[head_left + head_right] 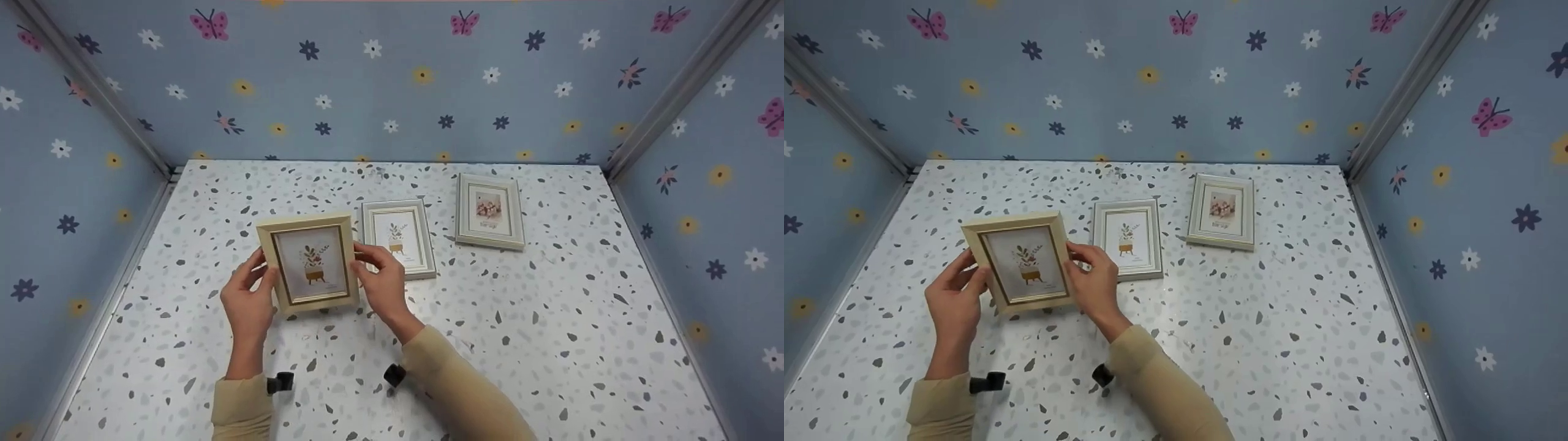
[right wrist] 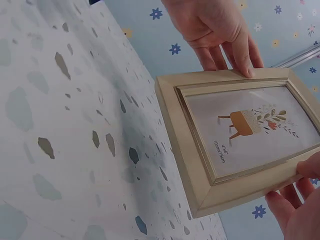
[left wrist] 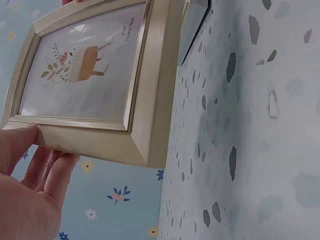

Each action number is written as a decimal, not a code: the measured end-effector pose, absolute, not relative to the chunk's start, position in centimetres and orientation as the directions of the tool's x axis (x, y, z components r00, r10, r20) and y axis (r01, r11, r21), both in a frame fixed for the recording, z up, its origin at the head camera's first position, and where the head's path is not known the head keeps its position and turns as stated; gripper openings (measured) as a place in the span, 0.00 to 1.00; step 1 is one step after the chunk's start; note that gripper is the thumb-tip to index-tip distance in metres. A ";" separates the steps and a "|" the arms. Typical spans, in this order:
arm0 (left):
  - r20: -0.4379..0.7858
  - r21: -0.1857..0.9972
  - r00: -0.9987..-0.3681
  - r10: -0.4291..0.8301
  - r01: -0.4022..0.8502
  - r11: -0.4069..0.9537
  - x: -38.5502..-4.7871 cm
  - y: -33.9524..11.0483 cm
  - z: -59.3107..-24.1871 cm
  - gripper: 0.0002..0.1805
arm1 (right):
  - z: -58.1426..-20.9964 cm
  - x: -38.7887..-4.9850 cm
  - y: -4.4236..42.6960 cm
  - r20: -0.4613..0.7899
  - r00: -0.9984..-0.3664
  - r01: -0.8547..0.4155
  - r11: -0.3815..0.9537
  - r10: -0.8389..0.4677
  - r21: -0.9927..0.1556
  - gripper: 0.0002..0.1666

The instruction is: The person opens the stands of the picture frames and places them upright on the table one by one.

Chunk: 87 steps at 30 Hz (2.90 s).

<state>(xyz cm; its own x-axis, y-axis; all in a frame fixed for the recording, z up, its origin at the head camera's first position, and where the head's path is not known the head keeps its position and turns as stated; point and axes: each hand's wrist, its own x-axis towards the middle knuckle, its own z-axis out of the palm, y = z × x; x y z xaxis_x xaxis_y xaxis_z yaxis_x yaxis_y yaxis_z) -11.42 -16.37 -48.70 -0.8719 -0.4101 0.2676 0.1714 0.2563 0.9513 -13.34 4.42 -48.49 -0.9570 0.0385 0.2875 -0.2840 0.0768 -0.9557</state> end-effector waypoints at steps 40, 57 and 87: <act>0.123 0.988 -0.891 -0.438 0.067 0.143 -15.2 -18.4 -53.4 0.23 | -53.6 -17.8 2.7 0.188 -0.982 -0.184 0.101 0.031 -0.978 0.17; 0.134 0.987 -0.868 -0.478 0.074 0.141 -14.8 -18.2 -54.3 0.22 | -53.9 -17.4 3.7 0.136 -0.991 -0.136 0.087 -0.012 -0.987 0.16; 0.232 0.970 -0.884 -0.406 0.241 0.031 -11.7 -13.0 -50.7 0.12 | -50.7 -15.5 8.7 0.162 -0.984 -0.157 0.061 0.078 -0.986 0.12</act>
